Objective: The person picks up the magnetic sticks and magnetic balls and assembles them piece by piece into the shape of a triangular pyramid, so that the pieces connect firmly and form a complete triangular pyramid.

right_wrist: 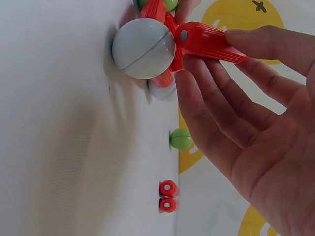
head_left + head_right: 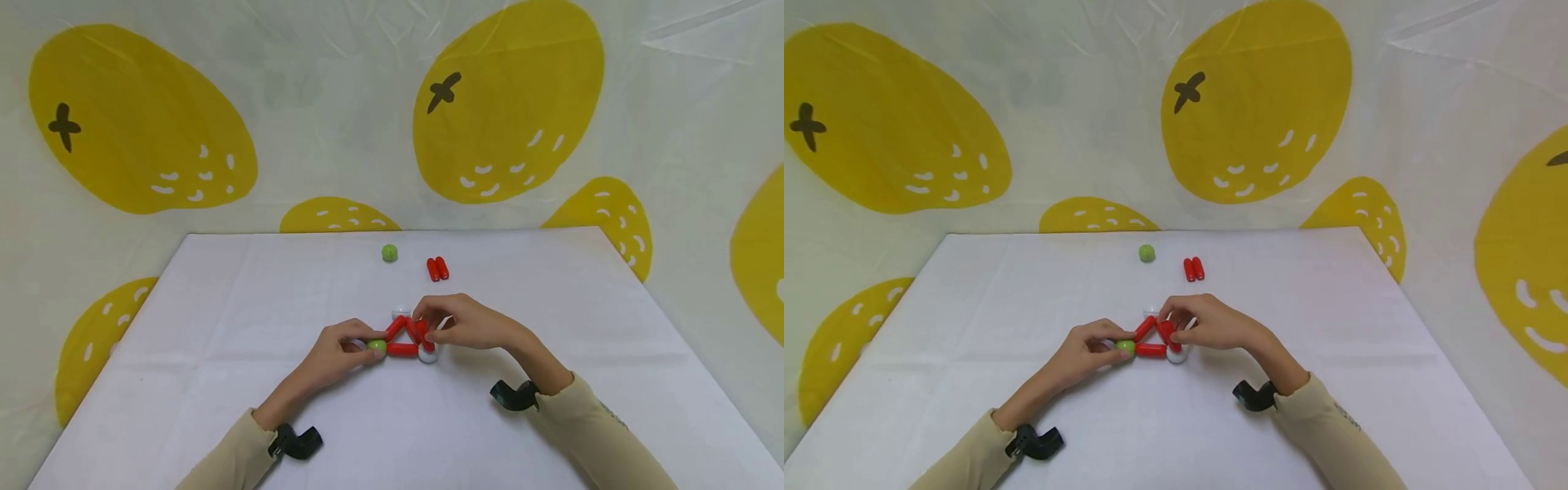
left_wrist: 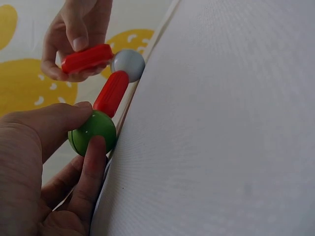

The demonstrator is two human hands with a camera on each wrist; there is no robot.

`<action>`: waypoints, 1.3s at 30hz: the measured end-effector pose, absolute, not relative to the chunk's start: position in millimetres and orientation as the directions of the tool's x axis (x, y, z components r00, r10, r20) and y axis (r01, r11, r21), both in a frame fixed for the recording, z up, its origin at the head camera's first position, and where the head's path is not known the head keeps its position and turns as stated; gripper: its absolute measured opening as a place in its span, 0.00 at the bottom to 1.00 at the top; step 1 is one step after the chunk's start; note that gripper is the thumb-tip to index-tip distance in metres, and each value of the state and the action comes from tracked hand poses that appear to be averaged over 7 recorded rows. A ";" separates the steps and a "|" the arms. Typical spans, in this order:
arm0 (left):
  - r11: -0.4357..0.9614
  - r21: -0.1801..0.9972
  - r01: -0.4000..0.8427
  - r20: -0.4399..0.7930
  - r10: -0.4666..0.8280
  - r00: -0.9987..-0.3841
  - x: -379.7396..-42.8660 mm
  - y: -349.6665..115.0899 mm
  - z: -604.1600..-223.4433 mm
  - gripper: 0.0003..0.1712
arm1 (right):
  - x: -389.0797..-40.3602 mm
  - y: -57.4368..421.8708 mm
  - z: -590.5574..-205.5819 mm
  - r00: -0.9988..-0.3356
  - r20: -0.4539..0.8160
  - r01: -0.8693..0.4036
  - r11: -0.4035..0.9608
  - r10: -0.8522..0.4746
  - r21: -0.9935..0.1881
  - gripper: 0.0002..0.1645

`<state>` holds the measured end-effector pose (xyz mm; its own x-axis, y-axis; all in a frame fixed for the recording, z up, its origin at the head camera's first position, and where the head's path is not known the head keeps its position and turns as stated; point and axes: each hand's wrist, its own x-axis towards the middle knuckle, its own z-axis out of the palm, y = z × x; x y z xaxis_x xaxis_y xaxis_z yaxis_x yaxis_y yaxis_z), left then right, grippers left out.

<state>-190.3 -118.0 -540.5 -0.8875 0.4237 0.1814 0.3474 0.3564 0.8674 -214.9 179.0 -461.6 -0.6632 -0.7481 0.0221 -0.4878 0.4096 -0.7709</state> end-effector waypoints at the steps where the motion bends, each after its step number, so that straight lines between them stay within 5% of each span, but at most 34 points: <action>1: 0.355 0.867 0.351 0.185 0.424 -0.887 -190.2 -118.0 -540.7 0.17 | -215.3 179.1 -462.5 -0.663 0.021 -0.489 0.411 -0.748 -0.769 0.14; 31: 0.375 0.852 0.366 0.200 0.413 -0.888 -191.0 -117.6 -542.3 0.17 | -213.1 164.4 -472.3 -0.697 0.078 -0.557 0.469 -0.713 -0.686 0.11; 39: 0.345 0.846 0.407 0.240 0.436 -0.868 -191.6 -119.0 -544.8 0.17 | -182.1 146.9 -463.5 -0.561 0.060 -0.657 0.399 -0.826 -0.640 0.14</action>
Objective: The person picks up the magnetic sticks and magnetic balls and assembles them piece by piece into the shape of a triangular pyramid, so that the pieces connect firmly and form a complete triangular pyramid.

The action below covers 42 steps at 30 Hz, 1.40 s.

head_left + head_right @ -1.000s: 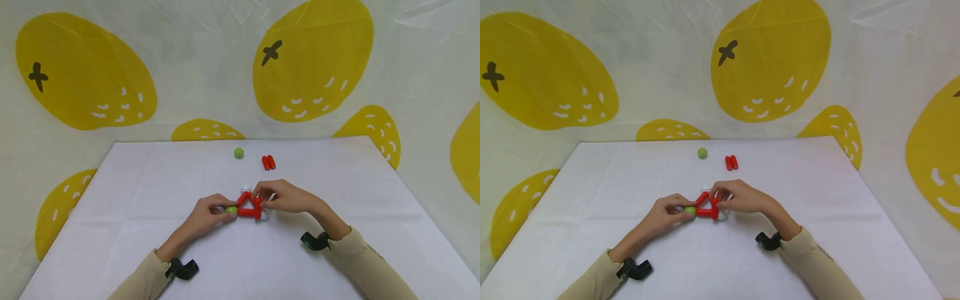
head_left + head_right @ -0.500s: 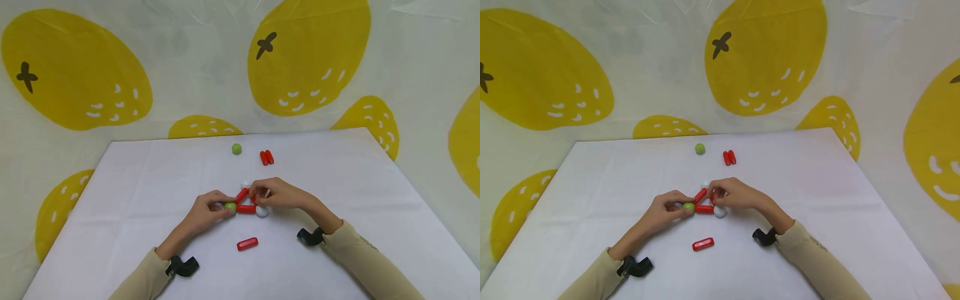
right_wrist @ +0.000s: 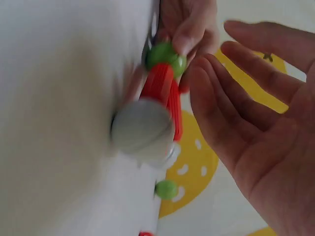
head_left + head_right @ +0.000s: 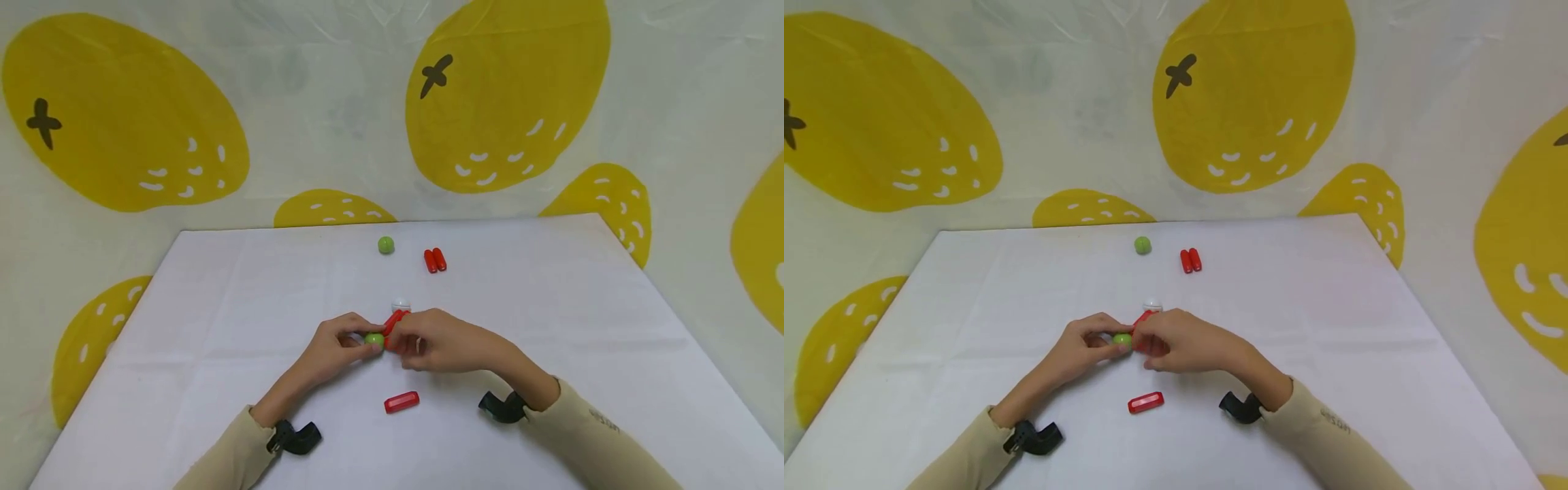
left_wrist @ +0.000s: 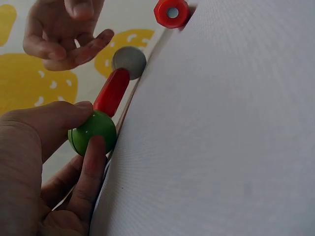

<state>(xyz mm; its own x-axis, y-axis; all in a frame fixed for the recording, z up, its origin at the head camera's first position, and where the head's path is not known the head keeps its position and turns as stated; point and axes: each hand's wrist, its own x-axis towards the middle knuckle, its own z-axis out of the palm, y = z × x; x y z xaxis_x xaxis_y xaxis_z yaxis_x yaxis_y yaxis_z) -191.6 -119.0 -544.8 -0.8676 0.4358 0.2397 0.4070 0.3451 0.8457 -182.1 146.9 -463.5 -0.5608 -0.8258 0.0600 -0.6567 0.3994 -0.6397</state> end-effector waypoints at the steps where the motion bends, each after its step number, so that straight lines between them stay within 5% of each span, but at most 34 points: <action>1: 0.341 0.844 0.415 0.247 0.440 -0.863 -191.8 -119.4 -544.5 0.17 | -178.5 143.7 -463.6 -0.538 0.035 -0.660 0.395 -0.842 -0.639 0.15; 8: 0.348 0.839 0.418 0.243 0.448 -0.860 -191.2 -120.9 -544.8 0.17 | -162.4 126.0 -470.4 -0.493 -0.123 -0.661 0.463 -0.861 -0.591 0.19; 22: 0.353 0.849 0.393 0.216 0.447 -0.868 -189.4 -120.8 -544.9 0.18 | -160.8 120.4 -488.2 -0.428 -0.128 -0.750 0.431 -0.894 -0.502 0.15; 42: 0.381 0.851 0.361 0.190 0.418 -0.888 -190.6 -119.3 -544.5 0.19 | -209.3 182.3 -456.4 -0.695 0.175 -0.564 0.377 -0.698 -0.734 0.16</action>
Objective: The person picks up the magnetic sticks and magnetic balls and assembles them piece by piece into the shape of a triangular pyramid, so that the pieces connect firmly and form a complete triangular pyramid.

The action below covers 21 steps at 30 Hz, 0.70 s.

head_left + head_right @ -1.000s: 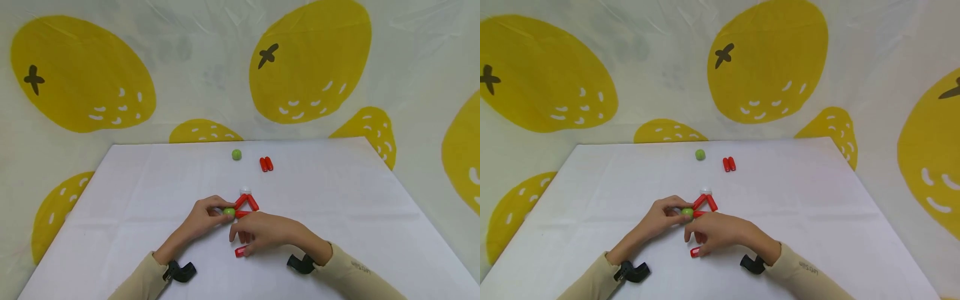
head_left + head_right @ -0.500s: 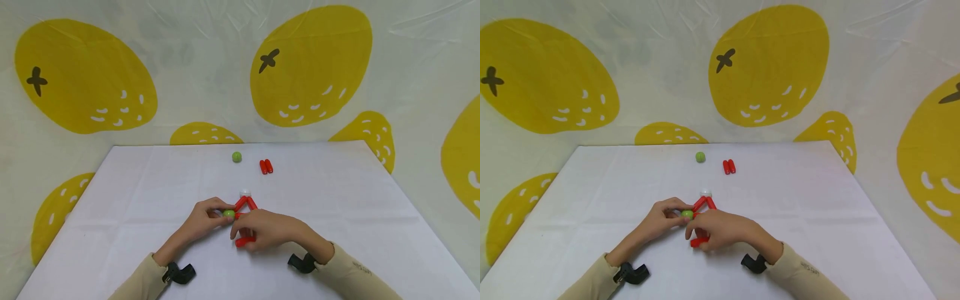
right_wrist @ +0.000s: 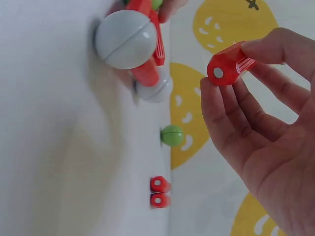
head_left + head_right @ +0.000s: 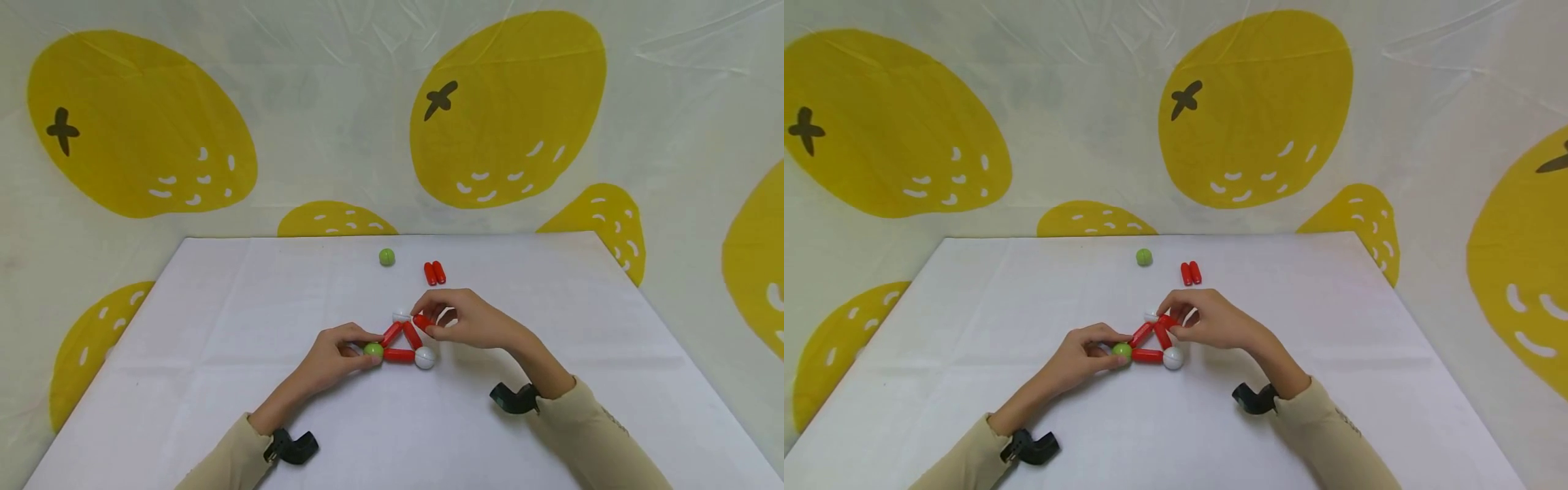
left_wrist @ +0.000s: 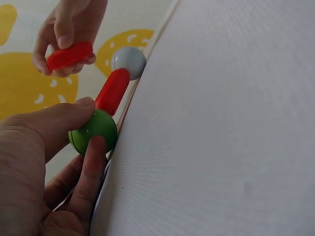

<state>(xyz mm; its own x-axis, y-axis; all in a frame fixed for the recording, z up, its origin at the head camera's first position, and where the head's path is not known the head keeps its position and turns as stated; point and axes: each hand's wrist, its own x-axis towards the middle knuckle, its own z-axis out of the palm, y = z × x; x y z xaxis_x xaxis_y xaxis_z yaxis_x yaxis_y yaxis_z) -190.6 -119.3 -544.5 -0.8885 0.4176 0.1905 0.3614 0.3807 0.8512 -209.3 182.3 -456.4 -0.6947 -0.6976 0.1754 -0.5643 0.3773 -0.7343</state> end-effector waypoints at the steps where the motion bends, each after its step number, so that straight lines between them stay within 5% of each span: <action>1: 0.381 0.851 0.361 0.190 0.417 -0.889 -190.9 -119.4 -544.8 0.19 | -210.6 182.1 -458.0 -0.699 0.170 -0.555 0.377 -0.695 -0.742 0.16; 21: 0.402 0.844 0.355 0.189 0.396 -0.898 -189.5 -118.6 -543.4 0.23 | -214.5 175.8 -469.3 -0.693 0.094 -0.490 0.372 -0.715 -0.788 0.14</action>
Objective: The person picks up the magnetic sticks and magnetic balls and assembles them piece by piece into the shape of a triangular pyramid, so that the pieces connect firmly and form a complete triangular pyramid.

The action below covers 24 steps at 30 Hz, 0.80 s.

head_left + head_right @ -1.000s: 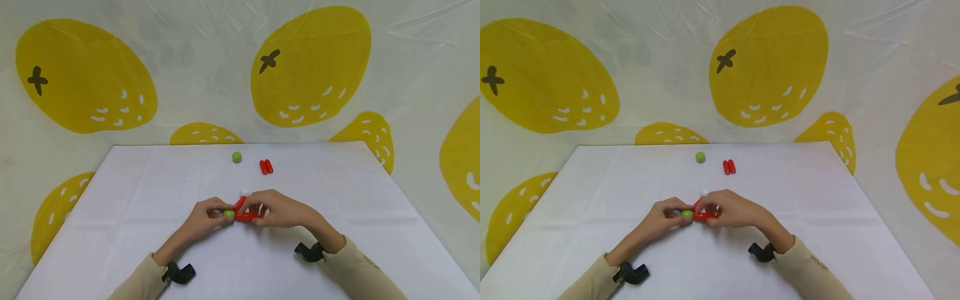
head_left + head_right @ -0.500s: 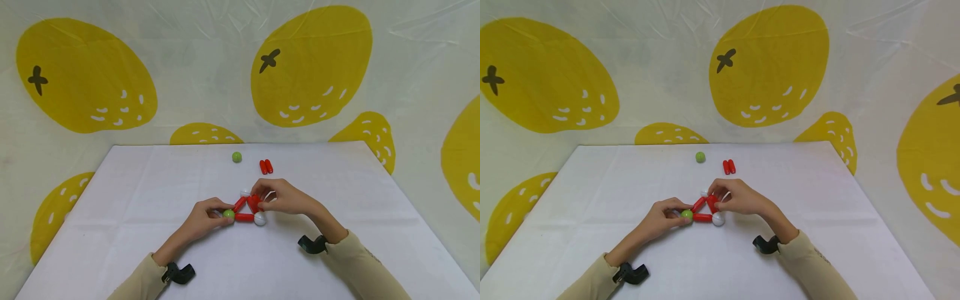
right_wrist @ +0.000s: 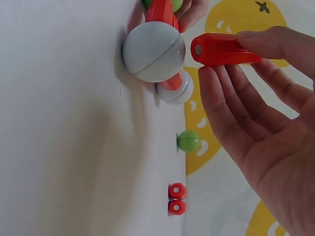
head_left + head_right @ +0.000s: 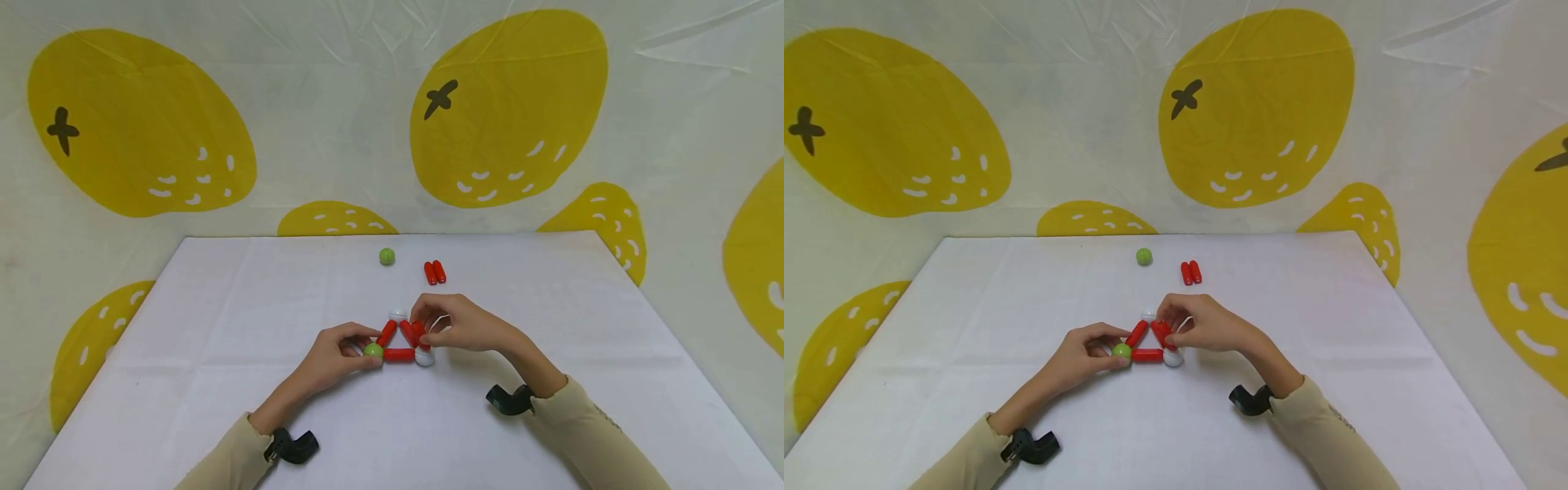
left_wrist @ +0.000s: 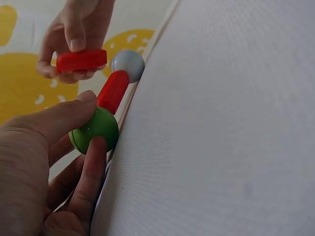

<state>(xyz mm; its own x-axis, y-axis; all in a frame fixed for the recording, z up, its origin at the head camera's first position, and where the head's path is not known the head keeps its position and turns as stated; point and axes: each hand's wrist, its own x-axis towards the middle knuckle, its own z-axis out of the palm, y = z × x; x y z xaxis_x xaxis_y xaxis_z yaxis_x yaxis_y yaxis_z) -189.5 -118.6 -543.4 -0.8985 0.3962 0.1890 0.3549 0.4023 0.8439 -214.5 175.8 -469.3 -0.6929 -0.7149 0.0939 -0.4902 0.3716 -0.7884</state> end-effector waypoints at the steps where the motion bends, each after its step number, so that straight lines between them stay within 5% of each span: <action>1: 0.405 0.844 0.352 0.187 0.393 -0.901 -189.5 -118.8 -543.5 0.24 | -214.5 175.5 -469.7 -0.693 0.093 -0.491 0.374 -0.715 -0.787 0.14; 24: 0.423 0.843 0.332 0.169 0.376 -0.911 -190.0 -117.8 -545.9 0.25 | -217.7 175.5 -476.5 -0.705 0.106 -0.515 0.403 -0.702 -0.757 0.15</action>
<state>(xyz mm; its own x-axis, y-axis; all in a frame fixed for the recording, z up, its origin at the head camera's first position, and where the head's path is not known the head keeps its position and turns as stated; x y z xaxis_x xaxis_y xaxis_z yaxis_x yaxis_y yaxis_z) -190.0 -117.8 -545.9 -0.9108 0.3764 0.1695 0.3316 0.4227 0.8434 -217.7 175.5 -476.5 -0.7045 -0.7018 0.1056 -0.5149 0.4030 -0.7566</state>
